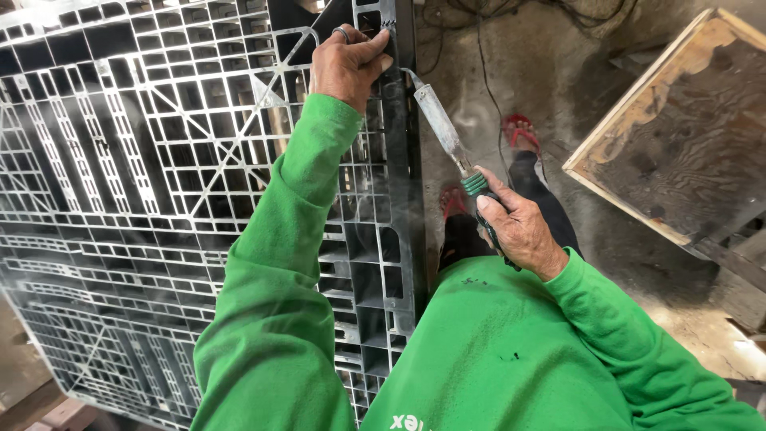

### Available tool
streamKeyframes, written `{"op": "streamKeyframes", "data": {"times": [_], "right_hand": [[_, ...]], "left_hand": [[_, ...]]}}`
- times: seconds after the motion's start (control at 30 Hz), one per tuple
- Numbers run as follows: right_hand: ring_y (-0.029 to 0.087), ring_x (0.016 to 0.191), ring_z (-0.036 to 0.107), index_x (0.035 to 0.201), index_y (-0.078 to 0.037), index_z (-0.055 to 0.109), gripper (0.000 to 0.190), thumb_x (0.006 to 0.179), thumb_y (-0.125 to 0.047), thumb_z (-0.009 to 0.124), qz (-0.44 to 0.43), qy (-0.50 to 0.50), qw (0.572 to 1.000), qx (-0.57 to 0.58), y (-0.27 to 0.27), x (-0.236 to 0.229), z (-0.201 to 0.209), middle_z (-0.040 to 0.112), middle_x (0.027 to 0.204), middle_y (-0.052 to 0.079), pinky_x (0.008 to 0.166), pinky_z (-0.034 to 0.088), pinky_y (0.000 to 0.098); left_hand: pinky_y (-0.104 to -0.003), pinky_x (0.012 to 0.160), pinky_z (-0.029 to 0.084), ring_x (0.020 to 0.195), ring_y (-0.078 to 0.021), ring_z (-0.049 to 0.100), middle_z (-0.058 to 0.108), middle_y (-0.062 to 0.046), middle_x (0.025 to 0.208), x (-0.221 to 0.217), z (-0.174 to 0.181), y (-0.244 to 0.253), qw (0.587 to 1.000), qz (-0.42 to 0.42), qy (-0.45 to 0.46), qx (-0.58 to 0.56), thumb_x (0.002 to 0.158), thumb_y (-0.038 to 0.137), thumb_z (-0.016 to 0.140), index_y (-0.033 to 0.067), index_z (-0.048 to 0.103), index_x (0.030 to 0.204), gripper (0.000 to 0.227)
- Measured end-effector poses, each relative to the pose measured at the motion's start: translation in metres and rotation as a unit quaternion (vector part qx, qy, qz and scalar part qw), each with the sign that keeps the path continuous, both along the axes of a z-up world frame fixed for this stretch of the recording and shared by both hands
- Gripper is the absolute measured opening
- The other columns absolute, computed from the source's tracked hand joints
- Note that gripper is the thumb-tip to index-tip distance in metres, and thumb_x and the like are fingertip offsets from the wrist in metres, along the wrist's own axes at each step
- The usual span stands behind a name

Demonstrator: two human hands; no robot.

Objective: The person uses a soldering iron to melt and fuse sections of a large black plastic crate, then uses a red heat gun to smooth and blend the melted areas. The person works along the crate's grid structure, applying heat and manipulating the softened plastic to create a continuous seam.

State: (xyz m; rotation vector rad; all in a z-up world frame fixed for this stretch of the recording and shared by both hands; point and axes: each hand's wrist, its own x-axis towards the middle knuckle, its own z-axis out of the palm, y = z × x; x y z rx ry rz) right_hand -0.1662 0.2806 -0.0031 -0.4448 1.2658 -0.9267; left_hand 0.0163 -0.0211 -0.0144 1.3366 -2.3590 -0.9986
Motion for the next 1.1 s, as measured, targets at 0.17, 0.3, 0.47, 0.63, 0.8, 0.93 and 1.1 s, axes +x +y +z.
{"op": "streamKeyframes", "data": {"times": [0.17,0.3,0.47,0.63,0.8,0.93,1.1], "right_hand": [[0.004,0.058,0.049,0.156,-0.015,0.049,0.055,0.102,-0.024,0.059,0.002,0.029,0.999,-0.015,0.003,0.002,0.001,0.051,0.072,-0.006,0.052,0.046,0.0225],[0.003,0.061,0.05,0.155,-0.015,0.049,0.055,0.102,-0.026,0.059,0.005,0.049,0.998,-0.024,0.002,0.003,0.001,0.053,0.074,-0.006,0.054,0.048,0.0219],[0.004,0.066,0.053,0.156,-0.013,0.05,0.055,0.103,-0.026,0.061,0.004,0.07,0.997,-0.041,0.003,0.006,0.002,0.055,0.08,-0.006,0.06,0.049,0.0219],[0.005,0.062,0.056,0.155,-0.015,0.049,0.057,0.101,-0.028,0.061,-0.011,0.041,0.999,-0.009,0.0,0.007,0.009,0.054,0.077,-0.005,0.056,0.051,0.023],[0.004,0.063,0.052,0.156,-0.015,0.052,0.055,0.103,-0.027,0.062,-0.013,0.029,0.999,-0.008,-0.008,0.004,0.018,0.054,0.078,-0.005,0.055,0.051,0.0235],[0.005,0.055,0.055,0.155,-0.016,0.05,0.055,0.101,-0.027,0.06,-0.001,0.025,1.0,-0.005,-0.013,0.0,0.026,0.054,0.076,-0.005,0.046,0.046,0.0246],[0.006,0.051,0.055,0.154,-0.016,0.048,0.056,0.101,-0.026,0.059,0.015,0.001,1.0,-0.009,-0.015,-0.012,0.025,0.053,0.073,-0.004,0.041,0.045,0.025]], "left_hand": [[-0.036,0.078,0.058,0.087,-0.0216,0.069,0.069,-0.005,0.097,-0.001,-0.001,-0.002,0.998,-0.019,-0.037,-0.049,0.088,0.02,0.085,0.0163,0.078,0.121,0.034],[-0.042,0.084,0.053,0.093,-0.0269,0.064,0.07,-0.005,0.096,0.0,-0.003,-0.001,0.991,-0.042,-0.049,-0.117,0.086,0.017,0.084,0.0125,0.077,0.118,0.034],[-0.045,0.086,0.048,0.098,-0.0261,0.062,0.071,-0.002,0.099,-0.001,0.003,0.006,0.988,-0.036,-0.054,-0.142,0.088,0.022,0.081,0.0155,0.073,0.116,0.03],[-0.05,0.084,0.04,0.099,-0.0265,0.062,0.07,-0.001,0.097,-0.005,0.015,0.007,0.992,-0.021,-0.077,-0.097,0.088,0.023,0.078,0.0147,0.068,0.11,0.026],[-0.05,0.087,0.041,0.102,-0.0281,0.061,0.068,-0.003,0.102,-0.007,0.013,0.008,0.989,-0.027,-0.097,-0.106,0.093,0.026,0.077,0.0156,0.07,0.099,0.014],[-0.05,0.089,0.042,0.102,-0.0293,0.061,0.068,-0.003,0.1,-0.008,0.006,0.01,0.985,-0.025,-0.088,-0.146,0.092,0.023,0.076,0.0155,0.073,0.093,0.009],[-0.05,0.088,0.042,0.103,-0.0289,0.061,0.069,-0.003,0.098,-0.011,0.003,0.015,0.981,-0.008,-0.08,-0.176,0.09,0.023,0.077,0.0149,0.073,0.09,0.009]]}}
